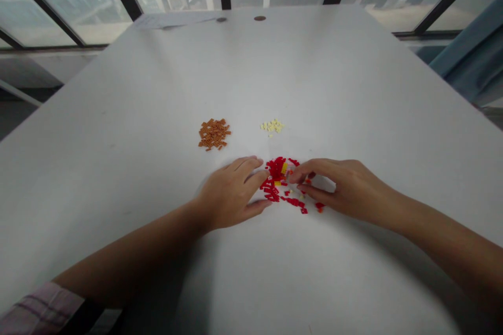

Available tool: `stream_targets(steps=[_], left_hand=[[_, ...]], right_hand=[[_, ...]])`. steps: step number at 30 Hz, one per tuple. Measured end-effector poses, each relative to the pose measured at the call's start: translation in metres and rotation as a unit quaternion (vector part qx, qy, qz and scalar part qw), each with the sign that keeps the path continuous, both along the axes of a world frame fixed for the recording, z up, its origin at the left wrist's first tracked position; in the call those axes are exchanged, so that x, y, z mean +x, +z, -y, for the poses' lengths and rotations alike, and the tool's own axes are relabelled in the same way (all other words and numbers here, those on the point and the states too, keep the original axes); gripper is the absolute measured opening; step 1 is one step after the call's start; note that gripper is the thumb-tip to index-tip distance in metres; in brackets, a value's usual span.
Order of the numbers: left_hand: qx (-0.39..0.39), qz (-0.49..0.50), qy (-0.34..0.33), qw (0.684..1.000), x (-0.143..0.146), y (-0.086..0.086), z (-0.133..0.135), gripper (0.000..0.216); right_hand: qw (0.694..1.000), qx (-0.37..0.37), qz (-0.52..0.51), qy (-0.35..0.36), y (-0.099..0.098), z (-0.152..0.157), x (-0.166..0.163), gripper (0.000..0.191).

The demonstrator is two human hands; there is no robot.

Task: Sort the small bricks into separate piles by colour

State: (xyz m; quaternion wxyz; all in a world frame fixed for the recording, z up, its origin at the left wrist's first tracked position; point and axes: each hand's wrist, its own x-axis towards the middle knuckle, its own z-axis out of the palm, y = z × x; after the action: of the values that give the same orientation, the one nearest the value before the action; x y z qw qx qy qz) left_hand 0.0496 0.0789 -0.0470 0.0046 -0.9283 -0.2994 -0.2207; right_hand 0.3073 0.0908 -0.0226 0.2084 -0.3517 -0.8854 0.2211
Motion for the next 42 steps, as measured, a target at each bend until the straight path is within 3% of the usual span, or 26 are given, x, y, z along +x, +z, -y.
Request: stream_targets(steps=[15, 22, 28, 42], left_hand=[[-0.007, -0.005, 0.005, 1.000, 0.000, -0.001, 0.000, 0.044], [0.001, -0.006, 0.002, 1.000, 0.000, 0.000, 0.001, 0.043], [-0.007, -0.010, 0.009, 1.000, -0.001, 0.000, 0.001, 0.043], [-0.012, -0.013, 0.006, 1.000, 0.000, -0.001, 0.000, 0.043]], right_hand=[[1.000, 0.020, 0.010, 0.020, 0.002, 0.007, -0.010, 0.007], [0.989, 0.060, -0.044, -0.124, 0.005, -0.048, -0.019, 0.007], [0.980, 0.032, -0.125, -0.151, -0.005, -0.098, -0.036, 0.006], [0.982, -0.008, -0.105, -0.158, -0.009, -0.096, -0.028, 0.017]])
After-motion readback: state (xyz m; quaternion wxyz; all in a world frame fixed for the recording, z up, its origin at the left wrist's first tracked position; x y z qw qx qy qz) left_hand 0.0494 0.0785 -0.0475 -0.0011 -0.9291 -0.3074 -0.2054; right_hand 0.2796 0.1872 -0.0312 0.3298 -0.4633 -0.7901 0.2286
